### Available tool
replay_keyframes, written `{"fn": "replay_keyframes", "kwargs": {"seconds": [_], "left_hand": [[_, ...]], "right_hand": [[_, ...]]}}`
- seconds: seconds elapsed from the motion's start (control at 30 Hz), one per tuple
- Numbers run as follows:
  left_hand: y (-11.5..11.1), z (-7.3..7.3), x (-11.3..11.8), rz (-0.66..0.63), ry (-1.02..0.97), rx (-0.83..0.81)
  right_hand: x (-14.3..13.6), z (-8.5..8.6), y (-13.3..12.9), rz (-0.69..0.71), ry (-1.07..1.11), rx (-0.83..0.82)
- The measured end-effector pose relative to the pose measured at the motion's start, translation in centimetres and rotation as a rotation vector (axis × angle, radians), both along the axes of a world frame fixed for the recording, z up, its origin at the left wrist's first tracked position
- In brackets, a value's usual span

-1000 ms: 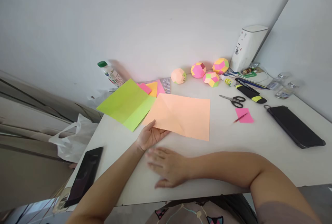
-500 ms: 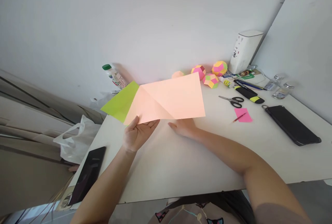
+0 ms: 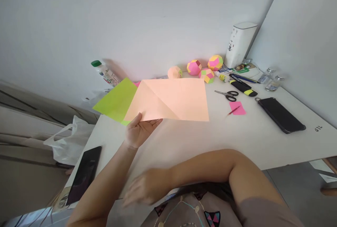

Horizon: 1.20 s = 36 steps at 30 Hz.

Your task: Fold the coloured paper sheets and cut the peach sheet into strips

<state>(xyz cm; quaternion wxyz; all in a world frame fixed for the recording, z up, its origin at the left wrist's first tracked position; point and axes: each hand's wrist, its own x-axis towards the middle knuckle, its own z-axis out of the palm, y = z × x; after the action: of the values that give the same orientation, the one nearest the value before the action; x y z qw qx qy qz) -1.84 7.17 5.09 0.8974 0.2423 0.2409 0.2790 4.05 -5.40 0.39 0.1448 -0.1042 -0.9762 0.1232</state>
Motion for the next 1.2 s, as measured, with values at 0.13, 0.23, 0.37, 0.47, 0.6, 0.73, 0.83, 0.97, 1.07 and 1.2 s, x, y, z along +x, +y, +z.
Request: {"fn": "replay_keyframes", "kwargs": {"seconds": [0.13,0.23,0.37,0.47,0.6,0.73,0.83,0.97,1.07,1.2], "left_hand": [[-0.2,-0.9,-0.5,-0.004,0.001,0.021],[-0.4,-0.6,-0.6,0.068,-0.047,0.034],[-1.1,0.6,-0.3,0.159,-0.099,0.016],[-1.6,0.9,0.1,0.15,-0.073,0.001],[-1.9,0.4,0.0,0.111,-0.052,0.003],[-1.7,-0.2,-0.4,0.039,-0.063,0.03],[-1.3,-0.5,-0.5,0.033,-0.078,0.037],[-0.8,-1.0,-0.3,0.109,-0.099,0.046],[-0.3,-1.8,0.0,0.201,-0.068,0.035],[0.5,-3.0,0.1,0.283,-0.047,0.062]], "right_hand": [[11.5,0.7,1.1,-0.487,0.134,0.08],[21.1,-0.3,-1.0,-0.941,0.05,0.08],[26.5,-2.0,-4.7,-1.301,-0.142,0.037],[22.6,-2.1,-6.1,-1.232,-0.189,-0.082],[13.4,-0.5,-6.1,-0.839,-0.105,-0.226],[10.3,0.2,-5.4,-0.596,0.024,-0.127],[13.1,-0.6,-4.5,-0.685,0.074,-0.016],[17.2,-1.4,-1.9,-0.779,-0.004,-0.014],[17.2,-1.1,1.3,-0.753,-0.06,-0.082],[15.2,-0.4,5.0,-0.93,0.101,-0.275]]}}
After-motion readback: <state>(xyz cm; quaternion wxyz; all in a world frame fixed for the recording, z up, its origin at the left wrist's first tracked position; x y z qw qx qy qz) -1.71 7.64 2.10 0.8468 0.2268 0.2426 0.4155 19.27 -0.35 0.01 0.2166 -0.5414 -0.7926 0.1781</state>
